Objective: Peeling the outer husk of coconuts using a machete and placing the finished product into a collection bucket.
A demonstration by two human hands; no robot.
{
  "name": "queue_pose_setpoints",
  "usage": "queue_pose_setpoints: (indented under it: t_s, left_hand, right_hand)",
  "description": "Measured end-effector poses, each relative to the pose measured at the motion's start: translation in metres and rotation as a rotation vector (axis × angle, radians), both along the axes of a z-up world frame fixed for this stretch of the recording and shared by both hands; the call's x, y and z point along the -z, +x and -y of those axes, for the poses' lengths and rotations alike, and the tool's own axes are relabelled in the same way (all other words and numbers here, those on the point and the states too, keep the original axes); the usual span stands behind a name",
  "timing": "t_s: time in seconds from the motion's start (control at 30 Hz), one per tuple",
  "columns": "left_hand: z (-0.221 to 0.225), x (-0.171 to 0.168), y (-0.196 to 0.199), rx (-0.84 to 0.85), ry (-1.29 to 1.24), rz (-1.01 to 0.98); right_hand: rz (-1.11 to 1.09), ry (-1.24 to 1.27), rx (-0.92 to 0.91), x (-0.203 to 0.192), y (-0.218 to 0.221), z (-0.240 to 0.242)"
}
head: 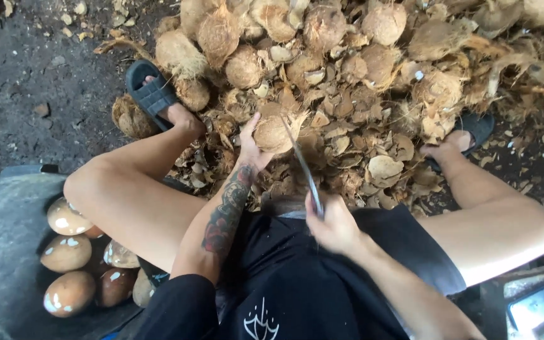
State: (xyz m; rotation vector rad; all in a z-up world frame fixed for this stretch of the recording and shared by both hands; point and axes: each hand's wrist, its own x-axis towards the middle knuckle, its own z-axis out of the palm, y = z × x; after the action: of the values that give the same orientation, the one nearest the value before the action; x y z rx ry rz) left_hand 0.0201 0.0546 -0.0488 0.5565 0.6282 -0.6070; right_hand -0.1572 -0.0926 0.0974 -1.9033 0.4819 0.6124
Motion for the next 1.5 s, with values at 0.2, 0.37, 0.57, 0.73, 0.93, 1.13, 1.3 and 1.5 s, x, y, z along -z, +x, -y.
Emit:
queue_pose_setpoints:
  t_s: [0.2, 0.37, 0.57, 0.73, 0.93, 1.13, 1.3, 1.5]
  left_hand:
    - [-0.009, 0.033, 0.004, -0.029, 0.038, -0.013]
    - [-0.006, 0.029, -0.002, 0.046, 0.095, 0.009]
    - [0.0, 0.024, -0.001, 0.032, -0.016, -0.046]
    - [-0.003, 0.015, -0.001, 0.028, -0.038, 0.01]
    - [-0.01, 0.032, -0.005, 0.098, 0.127, 0.018]
    - [-0.003, 0.017, -0.008, 0.299, 0.163, 0.32]
    - [0.007, 0.033, -0.061, 0.5, 0.103, 0.094]
    - [0.013, 0.097, -0.042, 0.518, 0.305, 0.418]
  right_hand:
    - [1.231, 0.064, -0.199, 0.054, -0.007, 0.015]
    - [-0.008, -0.366, -0.149, 0.116, 0.007, 0.035]
    - [0.07, 0.626, 0.45, 0.024, 0.027, 0.001]
    - [0.56, 0.582, 0.101, -0.012, 0.012, 0.006]
    - [0.709, -0.212, -0.188, 0.076, 0.014, 0.017]
    - [-0.023, -0.116, 0.019, 0.079, 0.02, 0.037]
    - [0.371, 0.394, 0.257, 0.048, 0.019, 0.024]
    - [0.599, 0.577, 0.322, 0.025, 0.011, 0.036]
